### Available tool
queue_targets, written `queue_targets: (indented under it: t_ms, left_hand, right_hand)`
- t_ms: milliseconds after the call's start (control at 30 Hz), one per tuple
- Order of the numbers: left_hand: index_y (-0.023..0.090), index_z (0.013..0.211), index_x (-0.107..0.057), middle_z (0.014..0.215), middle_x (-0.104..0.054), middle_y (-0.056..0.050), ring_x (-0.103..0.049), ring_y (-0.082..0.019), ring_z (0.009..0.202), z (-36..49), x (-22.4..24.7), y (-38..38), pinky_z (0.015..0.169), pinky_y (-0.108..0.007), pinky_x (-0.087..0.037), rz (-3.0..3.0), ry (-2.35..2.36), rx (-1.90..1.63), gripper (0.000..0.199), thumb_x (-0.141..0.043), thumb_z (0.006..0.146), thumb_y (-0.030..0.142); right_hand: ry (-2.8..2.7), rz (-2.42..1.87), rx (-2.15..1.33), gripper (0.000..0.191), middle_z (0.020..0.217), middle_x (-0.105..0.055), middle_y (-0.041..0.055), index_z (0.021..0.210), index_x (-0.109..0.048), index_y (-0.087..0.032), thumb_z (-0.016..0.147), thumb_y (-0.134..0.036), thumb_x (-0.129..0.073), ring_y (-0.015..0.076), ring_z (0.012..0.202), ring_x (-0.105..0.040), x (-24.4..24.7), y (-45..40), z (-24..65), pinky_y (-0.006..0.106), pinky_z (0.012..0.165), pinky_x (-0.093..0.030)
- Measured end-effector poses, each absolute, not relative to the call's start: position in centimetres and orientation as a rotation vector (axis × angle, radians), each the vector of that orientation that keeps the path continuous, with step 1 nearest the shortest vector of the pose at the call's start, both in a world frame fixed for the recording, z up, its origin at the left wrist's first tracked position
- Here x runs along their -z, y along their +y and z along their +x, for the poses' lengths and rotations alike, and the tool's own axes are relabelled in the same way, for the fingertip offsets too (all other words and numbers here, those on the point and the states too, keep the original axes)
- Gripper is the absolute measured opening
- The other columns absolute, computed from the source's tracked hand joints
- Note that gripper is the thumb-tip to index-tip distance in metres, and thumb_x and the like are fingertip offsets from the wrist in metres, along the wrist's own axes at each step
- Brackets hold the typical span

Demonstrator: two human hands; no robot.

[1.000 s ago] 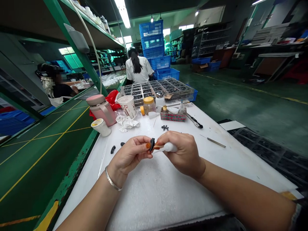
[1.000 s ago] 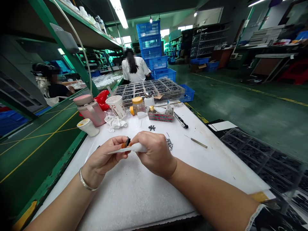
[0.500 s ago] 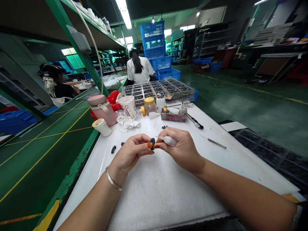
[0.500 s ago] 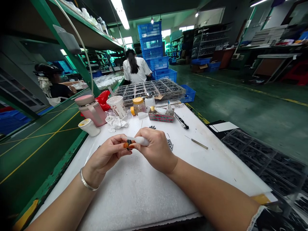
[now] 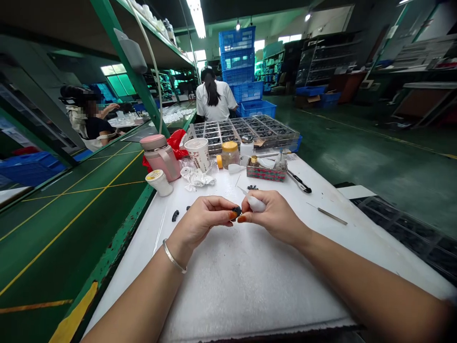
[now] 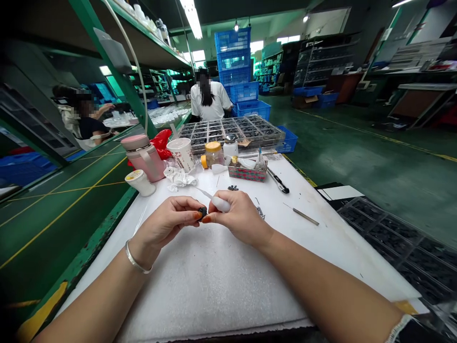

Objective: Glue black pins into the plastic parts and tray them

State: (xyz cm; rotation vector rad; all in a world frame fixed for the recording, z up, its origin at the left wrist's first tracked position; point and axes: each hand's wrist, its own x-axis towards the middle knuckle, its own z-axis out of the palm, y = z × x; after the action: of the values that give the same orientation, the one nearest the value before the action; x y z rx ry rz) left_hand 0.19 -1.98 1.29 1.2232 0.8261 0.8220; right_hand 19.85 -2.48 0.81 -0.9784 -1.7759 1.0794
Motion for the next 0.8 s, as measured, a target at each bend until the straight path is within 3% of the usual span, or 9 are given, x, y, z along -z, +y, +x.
queue_targets:
  t_ms: [200,400,800]
  left_hand:
    - [0.015,0.078,-0.072,0.077,-0.069,-0.003,-0.057,-0.007,0.064,0.16,-1.41,-1.92,0.054,-0.014,-0.042,1.245,0.838,-0.84,0.011,-0.077,0.069,0.018]
    - [0.015,0.08,-0.072,0.078,-0.069,-0.003,-0.056,-0.007,0.064,-0.05,-1.25,-1.82,0.052,-0.015,-0.04,1.307,0.855,-0.842,0.011,-0.076,0.069,0.016]
    - [0.014,0.081,-0.071,0.081,-0.069,-0.004,-0.057,-0.009,0.067,-0.12,-1.07,-1.73,0.055,-0.016,-0.042,1.411,0.863,-0.829,0.011,-0.075,0.072,0.019]
  right_hand:
    - [-1.711,-0.972,-1.242,0.02,0.064,-0.054,-0.0034,0.069,-0.06,-0.015,0.07,-0.028,-0.075,0.0087,0.059,-0.043,-0.94,-2.31,19.85,0.022,0.055,-0.032]
    - [-1.755,-1.09,-1.137,0.022,0.06,-0.05,-0.0044,0.067,-0.06,-0.015,0.07,-0.03,-0.075,0.0078,0.058,-0.039,-0.88,-2.37,19.8,0.022,0.052,-0.028]
    - [-1.712,-1.077,-1.367,0.028,0.061,-0.055,-0.0016,0.071,-0.058,-0.015,0.071,-0.037,-0.075,0.0086,0.055,-0.047,-0.73,-2.03,19.83,0.02,0.047,-0.037]
